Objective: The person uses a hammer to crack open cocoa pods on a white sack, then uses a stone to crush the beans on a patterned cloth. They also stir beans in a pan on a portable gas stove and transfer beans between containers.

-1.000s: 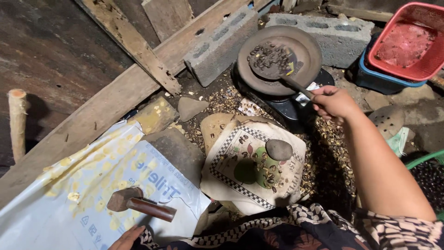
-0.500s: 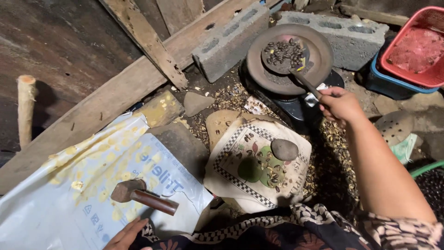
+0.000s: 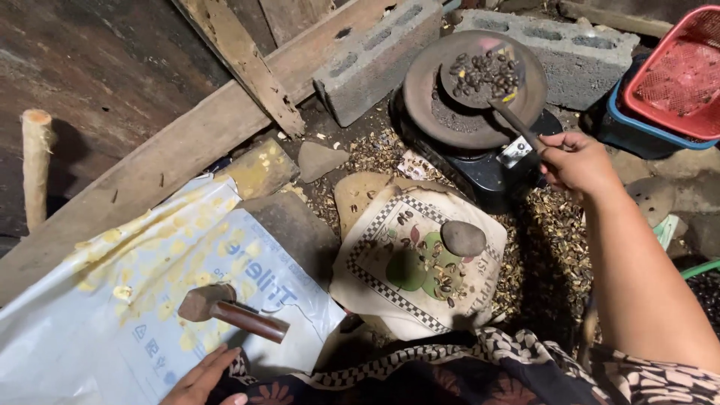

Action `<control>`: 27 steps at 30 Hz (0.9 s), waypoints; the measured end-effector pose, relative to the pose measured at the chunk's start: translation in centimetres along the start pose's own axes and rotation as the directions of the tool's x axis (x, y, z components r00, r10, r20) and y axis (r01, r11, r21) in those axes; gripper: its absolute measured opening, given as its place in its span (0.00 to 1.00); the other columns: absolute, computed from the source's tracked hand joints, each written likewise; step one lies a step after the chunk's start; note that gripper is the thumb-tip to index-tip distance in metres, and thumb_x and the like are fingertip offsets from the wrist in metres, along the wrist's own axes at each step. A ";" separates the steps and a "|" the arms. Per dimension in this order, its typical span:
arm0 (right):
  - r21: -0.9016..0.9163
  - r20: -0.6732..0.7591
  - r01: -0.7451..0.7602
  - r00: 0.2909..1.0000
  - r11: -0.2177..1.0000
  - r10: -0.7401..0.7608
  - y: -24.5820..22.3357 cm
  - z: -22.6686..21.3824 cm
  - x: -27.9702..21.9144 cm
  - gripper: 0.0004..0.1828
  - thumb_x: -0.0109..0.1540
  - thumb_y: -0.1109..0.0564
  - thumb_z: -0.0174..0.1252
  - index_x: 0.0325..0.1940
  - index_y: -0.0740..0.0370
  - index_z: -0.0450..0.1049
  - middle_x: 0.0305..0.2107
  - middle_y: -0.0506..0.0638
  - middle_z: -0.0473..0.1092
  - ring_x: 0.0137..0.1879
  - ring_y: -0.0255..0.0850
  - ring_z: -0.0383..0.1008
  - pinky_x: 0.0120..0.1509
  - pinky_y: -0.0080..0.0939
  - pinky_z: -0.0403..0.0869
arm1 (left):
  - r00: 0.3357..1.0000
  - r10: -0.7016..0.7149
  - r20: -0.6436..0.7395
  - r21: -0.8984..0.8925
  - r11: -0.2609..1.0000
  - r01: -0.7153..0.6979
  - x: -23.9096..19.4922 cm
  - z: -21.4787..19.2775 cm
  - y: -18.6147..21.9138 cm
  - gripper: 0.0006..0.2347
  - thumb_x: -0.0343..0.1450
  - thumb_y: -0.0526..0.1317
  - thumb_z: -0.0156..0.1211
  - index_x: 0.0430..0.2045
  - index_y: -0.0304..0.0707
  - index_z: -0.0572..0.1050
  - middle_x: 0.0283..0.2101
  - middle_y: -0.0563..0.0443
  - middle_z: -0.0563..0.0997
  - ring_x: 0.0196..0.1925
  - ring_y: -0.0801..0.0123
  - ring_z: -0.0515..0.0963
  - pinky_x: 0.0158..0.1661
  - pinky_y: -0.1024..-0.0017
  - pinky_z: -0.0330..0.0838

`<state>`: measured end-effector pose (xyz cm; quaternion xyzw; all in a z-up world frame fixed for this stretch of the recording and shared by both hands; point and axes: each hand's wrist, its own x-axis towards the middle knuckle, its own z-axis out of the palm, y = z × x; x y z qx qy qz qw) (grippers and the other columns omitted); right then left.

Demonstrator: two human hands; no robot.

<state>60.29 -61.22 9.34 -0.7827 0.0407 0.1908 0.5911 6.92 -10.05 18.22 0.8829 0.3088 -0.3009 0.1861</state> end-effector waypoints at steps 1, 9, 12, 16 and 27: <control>0.002 -0.001 0.004 1.000 1.000 -0.004 0.7 -0.3 -0.2 0.06 0.70 0.57 0.54 0.51 0.55 0.71 0.21 0.51 0.65 0.15 0.34 0.56 0.13 0.34 0.49 | 1.000 0.001 -0.005 0.000 1.000 -0.001 0.1 0.6 -0.9 0.35 0.63 0.62 0.70 0.67 0.84 0.62 0.75 0.81 0.59 0.79 0.92 0.53 0.77 0.78 0.39; -0.352 -0.151 -0.007 0.987 0.936 -0.049 0.8 -3.2 -1.9 0.08 0.66 0.59 0.58 0.49 0.52 0.76 0.24 0.50 0.67 0.21 0.39 0.59 0.24 0.40 0.58 | 0.997 -0.082 0.008 -0.029 0.996 0.082 -0.9 -0.4 0.8 0.34 0.62 0.59 0.74 0.65 0.90 0.64 0.75 0.89 0.59 0.78 0.98 0.54 0.78 0.78 0.44; -0.460 -0.134 -0.013 0.989 0.888 -0.055 1.3 -3.5 -1.6 0.12 0.63 0.56 0.62 0.51 0.49 0.80 0.28 0.47 0.72 0.27 0.38 0.64 0.32 0.39 0.63 | 0.828 0.403 -0.390 0.275 0.909 -0.313 0.9 3.3 -4.2 0.33 0.56 0.63 0.75 0.60 0.81 0.74 0.69 0.80 0.68 0.74 0.89 0.58 0.74 0.63 0.38; -0.266 -0.090 -0.126 0.990 0.956 0.106 -1.1 -1.0 -2.5 0.07 0.66 0.58 0.62 0.49 0.53 0.78 0.20 0.52 0.66 0.20 0.38 0.58 0.22 0.39 0.59 | 0.998 0.052 -0.020 -0.074 0.996 -0.053 0.7 0.9 -1.9 0.33 0.64 0.52 0.76 0.66 0.81 0.67 0.75 0.83 0.59 0.77 0.94 0.55 0.78 0.72 0.45; -0.031 0.093 -0.139 0.986 0.990 0.141 -0.9 1.1 -1.1 0.09 0.67 0.60 0.54 0.51 0.55 0.70 0.22 0.52 0.66 0.12 0.35 0.52 0.07 0.35 0.40 | 0.914 -0.190 0.359 -0.821 0.402 0.406 6.5 3.8 -6.5 0.22 0.78 0.42 0.43 0.68 0.43 0.73 0.78 0.68 0.60 0.81 0.77 0.50 0.76 0.63 0.47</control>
